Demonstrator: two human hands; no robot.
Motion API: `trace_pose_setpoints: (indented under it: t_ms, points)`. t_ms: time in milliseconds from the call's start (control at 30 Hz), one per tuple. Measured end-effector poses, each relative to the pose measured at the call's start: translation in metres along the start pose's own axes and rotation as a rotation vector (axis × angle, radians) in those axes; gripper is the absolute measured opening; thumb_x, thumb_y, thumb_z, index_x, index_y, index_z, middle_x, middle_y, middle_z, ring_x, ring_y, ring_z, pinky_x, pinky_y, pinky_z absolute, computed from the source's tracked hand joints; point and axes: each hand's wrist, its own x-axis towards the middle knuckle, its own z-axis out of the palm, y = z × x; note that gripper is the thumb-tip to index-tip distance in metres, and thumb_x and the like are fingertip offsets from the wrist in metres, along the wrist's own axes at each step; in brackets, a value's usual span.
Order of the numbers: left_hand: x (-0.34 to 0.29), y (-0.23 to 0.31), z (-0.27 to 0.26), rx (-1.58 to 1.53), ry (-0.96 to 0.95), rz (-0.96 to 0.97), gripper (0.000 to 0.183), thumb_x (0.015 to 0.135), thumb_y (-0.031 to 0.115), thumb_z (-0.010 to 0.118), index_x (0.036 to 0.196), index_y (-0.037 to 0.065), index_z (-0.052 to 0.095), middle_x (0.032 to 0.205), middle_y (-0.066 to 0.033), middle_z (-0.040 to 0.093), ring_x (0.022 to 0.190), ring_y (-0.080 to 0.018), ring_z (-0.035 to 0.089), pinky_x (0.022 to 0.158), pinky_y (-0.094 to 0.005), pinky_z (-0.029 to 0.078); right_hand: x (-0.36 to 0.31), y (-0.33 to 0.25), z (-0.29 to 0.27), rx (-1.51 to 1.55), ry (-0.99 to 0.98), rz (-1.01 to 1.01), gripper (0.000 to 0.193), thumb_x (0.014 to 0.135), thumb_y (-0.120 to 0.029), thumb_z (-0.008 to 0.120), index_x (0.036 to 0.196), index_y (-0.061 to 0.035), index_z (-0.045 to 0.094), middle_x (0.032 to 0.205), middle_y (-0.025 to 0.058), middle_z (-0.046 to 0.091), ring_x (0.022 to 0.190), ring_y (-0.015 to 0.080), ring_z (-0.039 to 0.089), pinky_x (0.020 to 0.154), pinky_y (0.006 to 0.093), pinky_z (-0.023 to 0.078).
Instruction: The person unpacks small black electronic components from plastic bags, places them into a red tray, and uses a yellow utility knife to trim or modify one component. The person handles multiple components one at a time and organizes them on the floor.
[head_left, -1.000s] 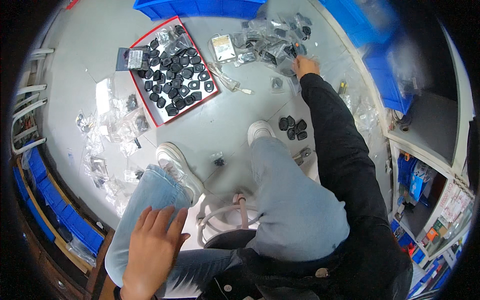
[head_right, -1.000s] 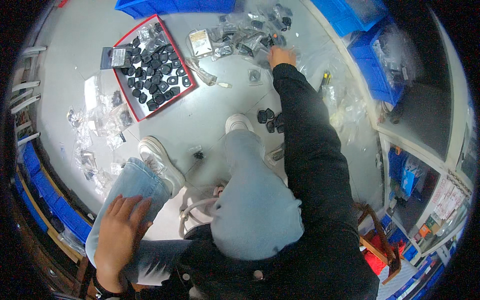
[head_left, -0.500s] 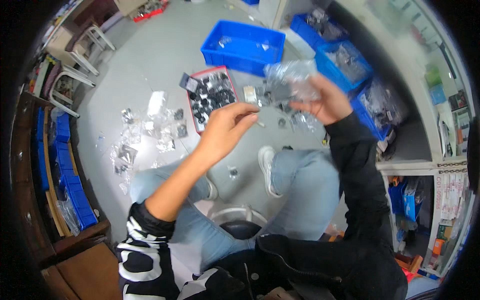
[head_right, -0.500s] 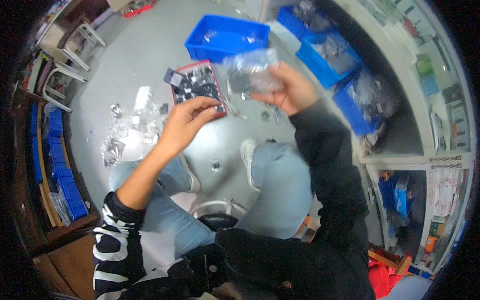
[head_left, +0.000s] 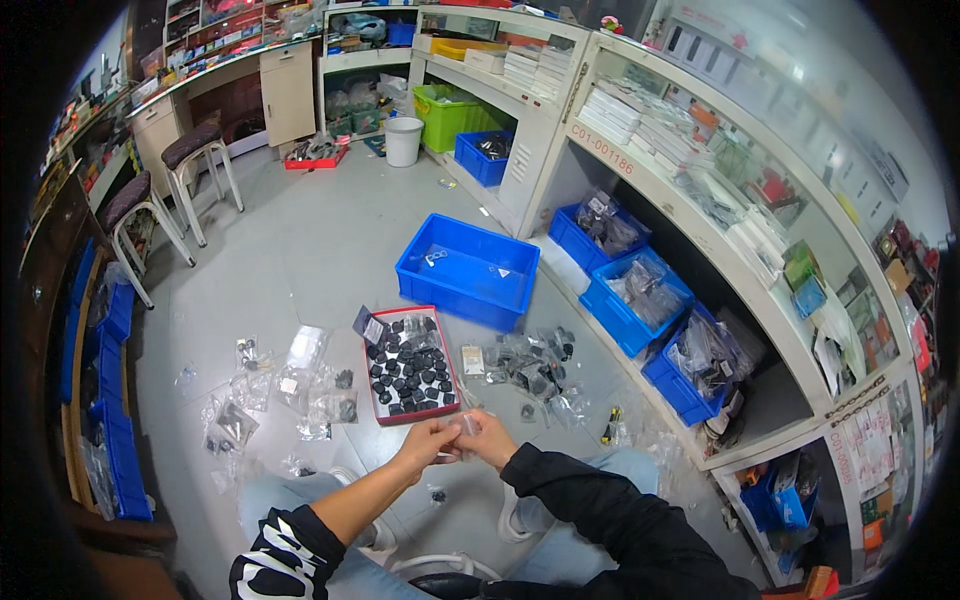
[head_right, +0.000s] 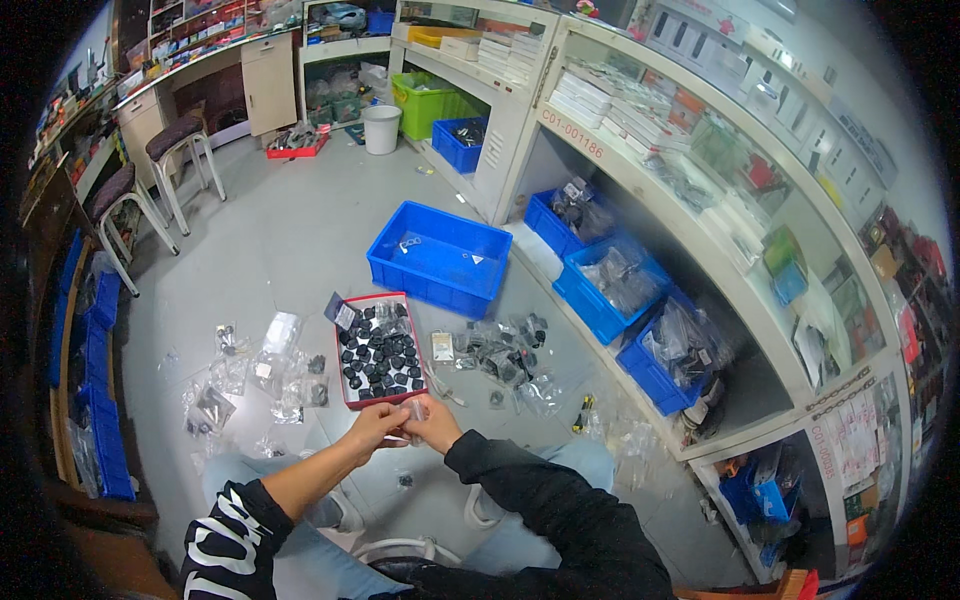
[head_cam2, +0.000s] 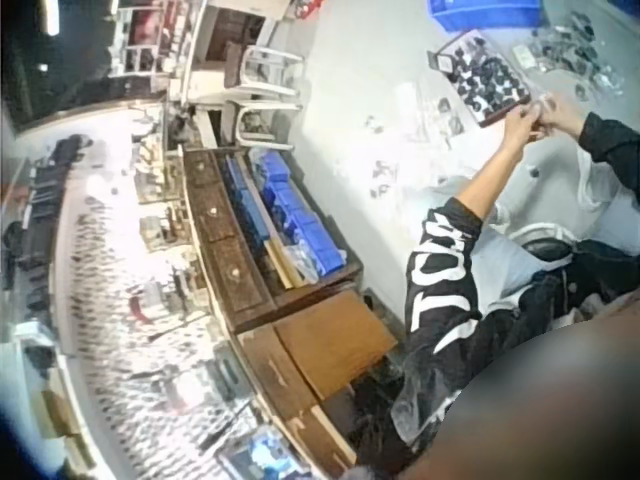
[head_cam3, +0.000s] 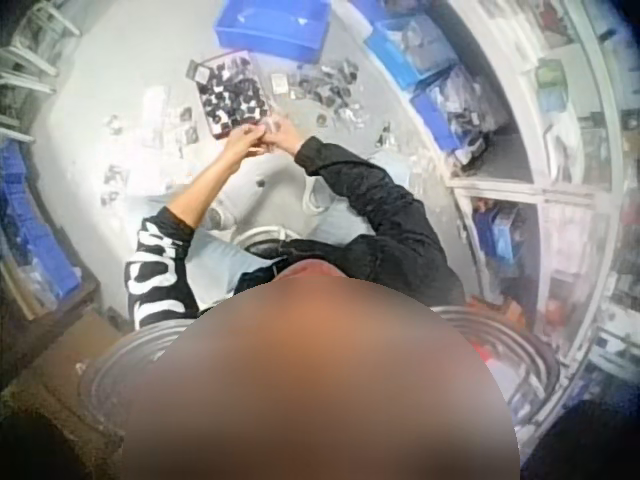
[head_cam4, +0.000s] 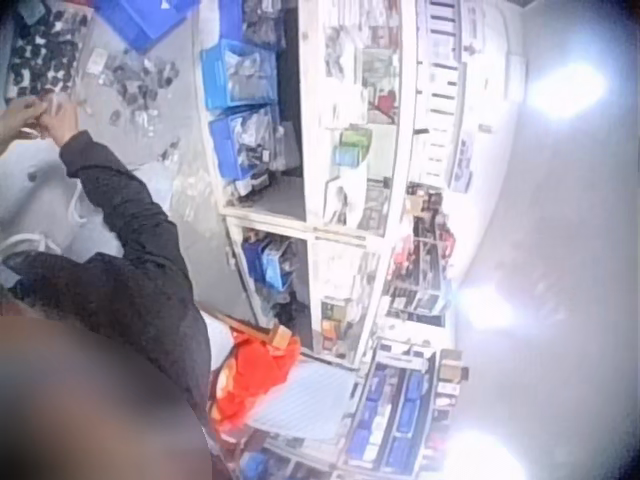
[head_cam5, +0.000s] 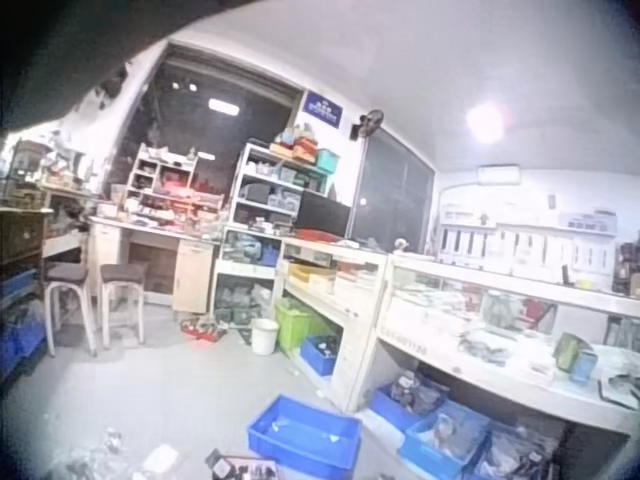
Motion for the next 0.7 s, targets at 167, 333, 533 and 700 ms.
trace_pose_setpoints:
  t_ms: [167, 333, 533, 700]
  points:
    - [-0.002, 0.004, 0.002, -0.134, 0.167, -0.023, 0.03, 0.079, 0.029, 0.066, 0.094, 0.006, 0.052, 0.086, -0.0063, 0.06, 0.074, -0.0135, 0.059, 0.066, -0.0266, 0.048, 0.006, -0.009, 0.014, 0.224, 0.036, -0.059, 0.032, 0.075, -0.005, 0.062, 0.105, -0.0015, 0.051, 0.095, 0.0033, 0.057, 0.084, 0.012, 0.056, 0.071, 0.026, 0.048]
    - [-0.003, 0.009, -0.007, -0.18, 0.073, 0.17, 0.02, 0.084, 0.015, 0.056, 0.1, 0.001, 0.058, 0.096, -0.0066, 0.06, 0.083, -0.0135, 0.059, 0.071, -0.0261, 0.049, -0.004, -0.024, 0.011, 0.256, -0.094, -0.009, 0.036, 0.08, -0.005, 0.06, 0.115, -0.0004, 0.05, 0.104, 0.0063, 0.059, 0.094, 0.0132, 0.056, 0.08, 0.0274, 0.047]
    - [-0.015, 0.009, -0.02, -0.31, 0.14, -0.142, 0.021, 0.088, 0.021, 0.052, 0.101, 0.006, 0.06, 0.092, -0.0013, 0.06, 0.08, -0.0086, 0.053, 0.074, -0.0257, 0.044, -0.003, -0.029, 0.002, 0.312, -0.067, 0.315, 0.026, 0.085, -0.009, 0.054, 0.11, -0.0011, 0.052, 0.098, 0.0081, 0.059, 0.09, 0.0158, 0.058, 0.079, 0.0315, 0.05]
    - [-0.013, -0.006, -0.032, -0.241, 0.091, -0.032, 0.022, 0.083, 0.019, 0.06, 0.098, 0.003, 0.061, 0.091, -0.0032, 0.062, 0.08, -0.0078, 0.057, 0.071, -0.0225, 0.047, 0.002, -0.016, 0.009, 0.196, -0.184, 0.432, 0.02, 0.086, -0.013, 0.056, 0.102, -0.0013, 0.053, 0.091, 0.0059, 0.06, 0.085, 0.0132, 0.059, 0.076, 0.0296, 0.052]
